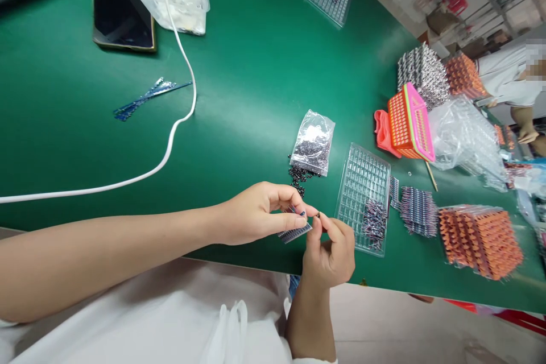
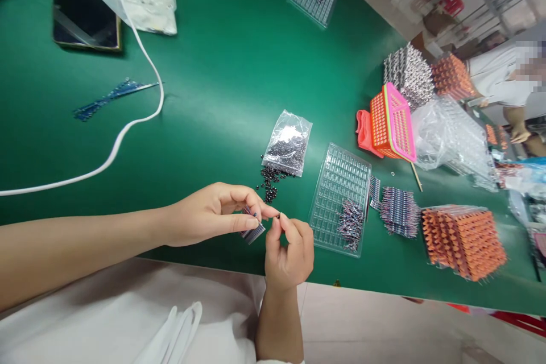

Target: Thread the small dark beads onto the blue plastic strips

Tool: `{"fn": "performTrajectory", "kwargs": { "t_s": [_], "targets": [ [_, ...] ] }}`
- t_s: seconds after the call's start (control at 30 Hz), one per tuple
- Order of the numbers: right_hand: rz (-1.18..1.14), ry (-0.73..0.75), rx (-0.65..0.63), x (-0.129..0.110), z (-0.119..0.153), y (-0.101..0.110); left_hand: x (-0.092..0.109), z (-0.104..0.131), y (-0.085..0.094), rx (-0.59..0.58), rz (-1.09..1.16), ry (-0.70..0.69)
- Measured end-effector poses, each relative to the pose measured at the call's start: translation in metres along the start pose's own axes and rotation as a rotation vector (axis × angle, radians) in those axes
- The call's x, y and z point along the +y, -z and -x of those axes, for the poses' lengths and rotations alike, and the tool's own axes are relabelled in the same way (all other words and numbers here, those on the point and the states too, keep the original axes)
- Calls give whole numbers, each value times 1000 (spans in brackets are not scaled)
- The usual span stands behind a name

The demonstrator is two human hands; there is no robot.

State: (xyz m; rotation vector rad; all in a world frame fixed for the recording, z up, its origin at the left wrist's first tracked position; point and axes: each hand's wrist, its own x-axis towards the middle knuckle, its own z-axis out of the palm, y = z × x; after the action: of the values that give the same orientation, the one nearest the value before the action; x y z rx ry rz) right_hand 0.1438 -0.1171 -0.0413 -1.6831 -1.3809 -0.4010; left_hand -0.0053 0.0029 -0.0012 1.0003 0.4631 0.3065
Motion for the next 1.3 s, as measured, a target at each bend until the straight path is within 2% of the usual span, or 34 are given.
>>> {"fn": "performTrajectory", "kwargs": {
  "t_s": [0.2, 0.43, 0.7, 0.97, 1.3],
  "targets": [
    [7, 16, -27, 0, -1, 0, -2, 1, 1, 9, -24, -55],
    [-6, 20, -37, 1, -1, 0, -1, 0, 1, 27, -38, -50],
    [-18, 15, -53, 0, -2, 0, 4, 0, 2, 26, -184, -55],
    [-28, 22, -53, 1, -1, 0, 3, -1, 2, 27, -72, 13],
    [-37, -12, -37, 0, 0, 1, 2, 1, 2, 19, -151, -60]
  ]
}}
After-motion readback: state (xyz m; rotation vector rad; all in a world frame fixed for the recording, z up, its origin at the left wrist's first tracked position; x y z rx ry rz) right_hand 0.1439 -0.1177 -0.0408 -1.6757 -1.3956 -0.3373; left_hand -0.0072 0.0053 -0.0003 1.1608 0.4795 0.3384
